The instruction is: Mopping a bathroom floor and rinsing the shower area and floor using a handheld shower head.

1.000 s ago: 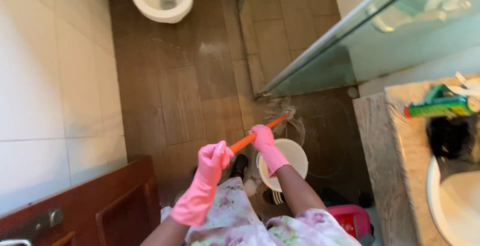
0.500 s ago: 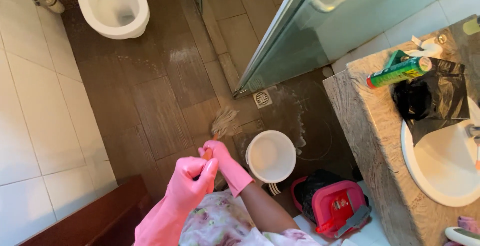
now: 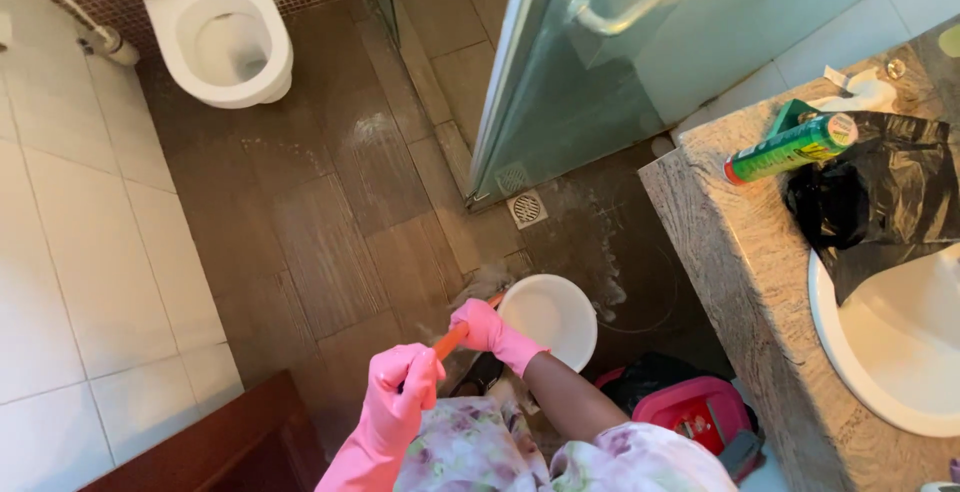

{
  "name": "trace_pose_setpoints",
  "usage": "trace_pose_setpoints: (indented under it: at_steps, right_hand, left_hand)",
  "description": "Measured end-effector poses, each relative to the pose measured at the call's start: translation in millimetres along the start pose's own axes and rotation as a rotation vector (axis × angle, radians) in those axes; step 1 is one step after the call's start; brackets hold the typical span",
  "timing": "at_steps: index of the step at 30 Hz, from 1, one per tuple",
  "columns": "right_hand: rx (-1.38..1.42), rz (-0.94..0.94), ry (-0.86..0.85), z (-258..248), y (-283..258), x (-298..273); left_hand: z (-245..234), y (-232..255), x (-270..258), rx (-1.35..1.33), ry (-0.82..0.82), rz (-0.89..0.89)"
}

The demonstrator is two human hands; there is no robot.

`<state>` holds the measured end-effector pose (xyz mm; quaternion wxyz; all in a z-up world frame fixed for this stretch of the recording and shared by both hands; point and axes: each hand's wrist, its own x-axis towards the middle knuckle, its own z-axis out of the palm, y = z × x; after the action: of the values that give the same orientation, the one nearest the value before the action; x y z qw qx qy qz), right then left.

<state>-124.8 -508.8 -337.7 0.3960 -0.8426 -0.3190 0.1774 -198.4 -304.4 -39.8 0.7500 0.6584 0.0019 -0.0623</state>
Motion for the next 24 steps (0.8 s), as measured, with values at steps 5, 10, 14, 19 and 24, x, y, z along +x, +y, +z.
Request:
trace_pose_setpoints:
  at_steps: [5,10,14,19,24]
  right_hand:
    - [-0.090,-0.078,0.221,-24,58,-9]
    - [-0.094,0.127,0.317,-34,95,-9]
    - [1.527,0.493,0.595,-6,125,-20]
    - [0.743,0.240,0.474,-61,69,-49]
    - [0.680,0.556,0.339,-53,144,-44]
  left_hand:
    - [28,-19,20,0.018,0.030,0.058]
    - [50,-73,32,0.027,0.036,-0.024]
    - [66,-51,21,0.039,-0.019,-0.094]
    - [102,-24,14,0.053,-0.180,0.188]
    - [119,-65,43,0.178,-0.142,0.366]
